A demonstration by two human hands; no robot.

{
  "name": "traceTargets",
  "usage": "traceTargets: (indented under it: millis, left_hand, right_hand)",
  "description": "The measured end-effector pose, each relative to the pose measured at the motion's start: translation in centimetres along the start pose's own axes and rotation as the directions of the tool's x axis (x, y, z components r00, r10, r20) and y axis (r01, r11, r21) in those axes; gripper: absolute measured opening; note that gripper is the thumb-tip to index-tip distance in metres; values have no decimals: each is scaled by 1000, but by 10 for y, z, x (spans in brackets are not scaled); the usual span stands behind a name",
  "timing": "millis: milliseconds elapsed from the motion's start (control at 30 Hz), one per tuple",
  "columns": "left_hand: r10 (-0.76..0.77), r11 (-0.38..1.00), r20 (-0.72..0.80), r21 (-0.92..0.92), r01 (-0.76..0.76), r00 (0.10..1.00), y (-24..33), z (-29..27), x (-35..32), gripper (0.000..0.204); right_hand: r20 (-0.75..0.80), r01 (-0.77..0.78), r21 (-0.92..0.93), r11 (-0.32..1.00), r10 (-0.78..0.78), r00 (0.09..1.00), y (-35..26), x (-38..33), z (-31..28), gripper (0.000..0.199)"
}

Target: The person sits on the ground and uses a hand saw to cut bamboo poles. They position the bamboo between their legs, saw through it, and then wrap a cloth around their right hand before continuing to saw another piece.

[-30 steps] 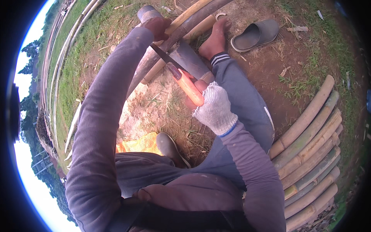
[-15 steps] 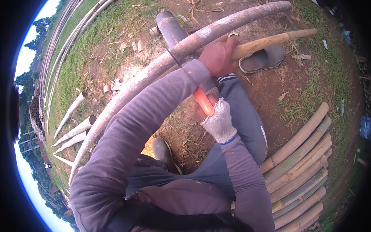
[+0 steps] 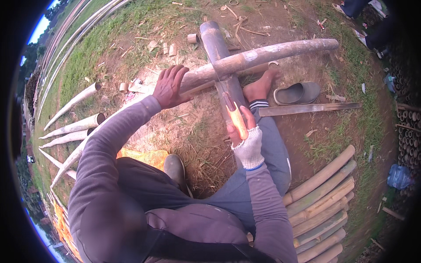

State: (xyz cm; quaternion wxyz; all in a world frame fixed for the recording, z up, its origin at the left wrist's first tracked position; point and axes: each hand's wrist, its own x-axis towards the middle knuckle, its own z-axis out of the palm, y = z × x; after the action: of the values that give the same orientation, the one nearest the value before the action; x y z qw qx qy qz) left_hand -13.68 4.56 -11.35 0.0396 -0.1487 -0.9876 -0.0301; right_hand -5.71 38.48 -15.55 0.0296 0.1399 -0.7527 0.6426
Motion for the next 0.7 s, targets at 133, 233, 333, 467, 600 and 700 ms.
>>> traceTargets:
  millis: [133,233,333,467,600,700]
  left_hand:
    - [-322,942,404,43,333,856,-62,16,-38,96]
    - [-310,937,380,-31,347,871,-67,20,-43,73]
    - [-304,937,364,-50,345,880,-72,19,-52,67]
    - [-316,937,338,-36,348,887,-89,15,-81,70]
    - [-330,933,350,-20,359,877,-101,11,-97,71]
    - [-347,928,401,20,371,847,-101,12,-95,76]
  right_hand:
    - [-9,-90,15,996,90,996,-16,-1,10,60]
    - [-26,-98,-17,995,98,995,-27,0,15,56]
    - [-13,-86,-66,994,85,996,-29,2,14,53]
    - [33,-106,-41,994,107,994,-39,-1,21,51]
    - [52,-109,-37,993,111,992,-44,-9,33,50]
    - [33,-163,9,987,162,986,-48,-9,43,50]
